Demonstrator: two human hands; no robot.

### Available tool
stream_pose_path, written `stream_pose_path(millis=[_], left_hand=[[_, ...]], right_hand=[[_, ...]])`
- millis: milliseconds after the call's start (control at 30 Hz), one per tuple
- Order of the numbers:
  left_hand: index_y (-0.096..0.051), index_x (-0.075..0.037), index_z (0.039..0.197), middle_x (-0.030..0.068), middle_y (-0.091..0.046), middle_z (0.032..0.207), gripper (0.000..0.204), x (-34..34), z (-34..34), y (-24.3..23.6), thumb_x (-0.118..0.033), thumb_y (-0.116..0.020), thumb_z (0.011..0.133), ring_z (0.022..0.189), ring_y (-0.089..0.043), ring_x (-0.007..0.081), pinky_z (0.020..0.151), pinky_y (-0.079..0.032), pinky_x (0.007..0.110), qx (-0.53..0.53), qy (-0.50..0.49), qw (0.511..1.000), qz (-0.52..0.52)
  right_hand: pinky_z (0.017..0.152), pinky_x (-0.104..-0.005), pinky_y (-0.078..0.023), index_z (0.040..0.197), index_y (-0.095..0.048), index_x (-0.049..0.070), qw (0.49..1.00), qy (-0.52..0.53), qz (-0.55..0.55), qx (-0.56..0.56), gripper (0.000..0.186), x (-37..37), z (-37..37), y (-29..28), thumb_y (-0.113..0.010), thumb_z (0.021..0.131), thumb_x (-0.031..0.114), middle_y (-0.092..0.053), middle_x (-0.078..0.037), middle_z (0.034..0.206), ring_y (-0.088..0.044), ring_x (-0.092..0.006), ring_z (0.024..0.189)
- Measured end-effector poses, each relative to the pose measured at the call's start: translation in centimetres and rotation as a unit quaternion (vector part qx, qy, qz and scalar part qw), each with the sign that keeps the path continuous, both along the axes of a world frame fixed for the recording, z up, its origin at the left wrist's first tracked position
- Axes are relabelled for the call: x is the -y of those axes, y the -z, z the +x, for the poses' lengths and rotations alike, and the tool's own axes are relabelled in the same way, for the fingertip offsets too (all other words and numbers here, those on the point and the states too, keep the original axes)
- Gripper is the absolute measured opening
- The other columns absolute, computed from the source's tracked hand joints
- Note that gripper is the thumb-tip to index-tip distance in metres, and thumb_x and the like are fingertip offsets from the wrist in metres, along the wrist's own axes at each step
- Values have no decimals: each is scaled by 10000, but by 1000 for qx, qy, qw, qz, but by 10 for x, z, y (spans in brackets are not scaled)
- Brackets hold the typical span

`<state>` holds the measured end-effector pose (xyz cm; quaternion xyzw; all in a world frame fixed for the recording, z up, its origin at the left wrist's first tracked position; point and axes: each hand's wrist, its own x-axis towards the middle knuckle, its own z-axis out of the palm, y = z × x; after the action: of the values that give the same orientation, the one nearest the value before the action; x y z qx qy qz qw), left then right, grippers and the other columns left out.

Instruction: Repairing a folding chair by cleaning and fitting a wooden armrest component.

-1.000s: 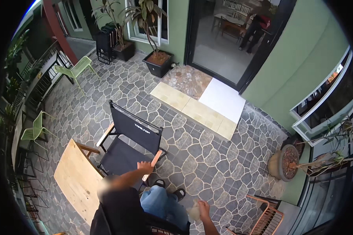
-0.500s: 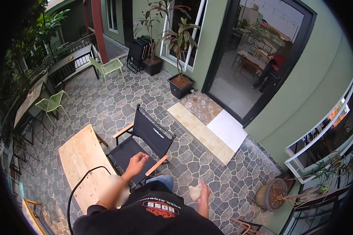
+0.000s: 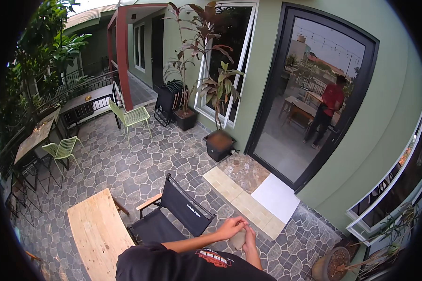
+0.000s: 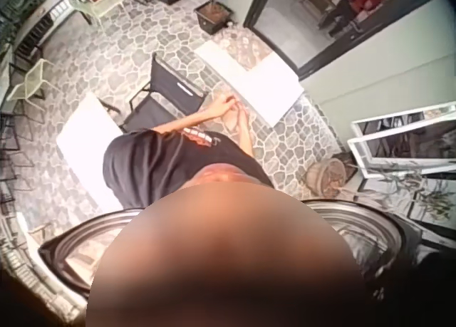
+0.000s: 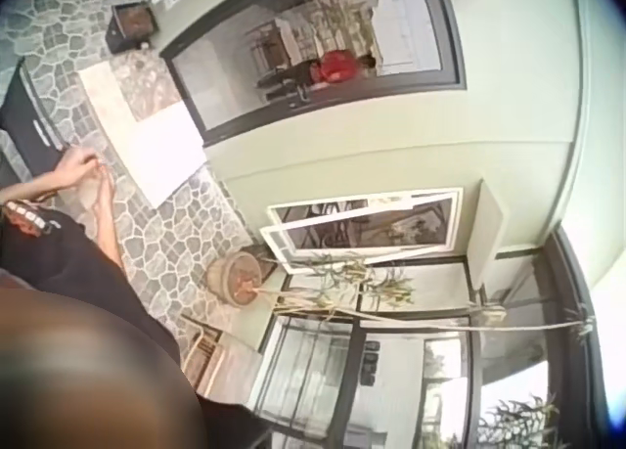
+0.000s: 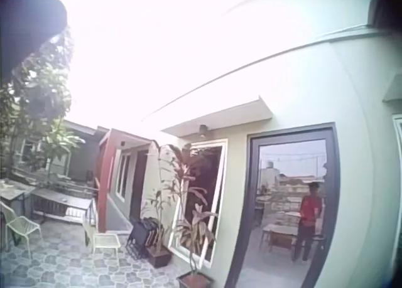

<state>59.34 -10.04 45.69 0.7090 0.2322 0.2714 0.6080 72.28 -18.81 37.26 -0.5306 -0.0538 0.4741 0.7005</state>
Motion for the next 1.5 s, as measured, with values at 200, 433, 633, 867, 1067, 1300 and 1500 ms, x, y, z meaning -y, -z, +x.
stream_pose_path(millis=[200, 433, 633, 867, 1067, 1300, 1500], left_hand=[[-688, -30, 1131, 126, -743, 895, 269, -77, -39, -12, -255, -581, 1029, 794, -709, 199, 712, -545, 350, -135, 90, 984, 72], [-695, 8, 1101, 91, -750, 962, 256, -157, -77, -14, -218, -592, 1036, 846, -687, 149, 746, -540, 289, -141, -170, 975, 22], [-654, -22, 1247, 85, -738, 1007, 340, -212, 1, 0, -264, -651, 1007, 935, -704, 168, 796, -558, 325, -115, -399, 907, -74], [-506, -14, 1418, 108, -694, 1211, 594, -269, 123, -2, -281, -748, 946, 1090, -669, 198, 886, -545, 343, 111, -374, 839, -379], [-534, -12, 1365, 98, -697, 1195, 564, -305, 132, -78, -114, -802, 879, 1086, -662, 170, 930, -532, 343, 86, -492, 835, -231], [-551, -37, 1315, 56, -677, 1170, 508, -342, 99, -83, -30, -784, 864, 1083, -642, 144, 952, -523, 316, 100, -600, 785, -117], [-564, -43, 1307, 53, -671, 1190, 526, -432, 37, -82, -20, -795, 835, 1091, -637, 150, 957, -520, 338, 70, -596, 785, -152]], right_hand=[[741, -354, -567, 1014, -661, 98, 999, -19, -28, -35, 195, -59, 28, -25, -687, 959, 284, -672, -47, 949, -670, -172, 845], [760, -320, -535, 1003, -667, 108, 987, -156, -46, -9, 148, -185, 67, -49, -678, 971, 252, -678, -34, 954, -647, -144, 867], [856, -285, -501, 1009, -666, 94, 955, -297, 3, -1, 121, -293, 101, -73, -631, 998, 209, -678, -14, 969, -630, -122, 914], [998, -295, -468, 1290, -656, 49, 858, -500, 86, -83, 321, -416, 178, -106, -550, 1049, 233, -650, -63, 1245, -602, -143, 1158], [1078, -329, -438, 1453, -503, -14, 717, -657, 198, 122, 517, -498, 179, -157, -666, 984, 130, -573, -106, 1395, -550, -182, 1273], [1035, -323, -482, 1442, -502, -8, 622, -771, 140, -16, 618, -588, 121, -162, -783, 900, 86, -636, -127, 1298, -612, -171, 1191], [969, -312, -522, 1306, -571, 7, 663, -709, 224, 89, 437, -680, 67, -166, -763, 916, 48, -709, -106, 1172, -675, -165, 1077]])
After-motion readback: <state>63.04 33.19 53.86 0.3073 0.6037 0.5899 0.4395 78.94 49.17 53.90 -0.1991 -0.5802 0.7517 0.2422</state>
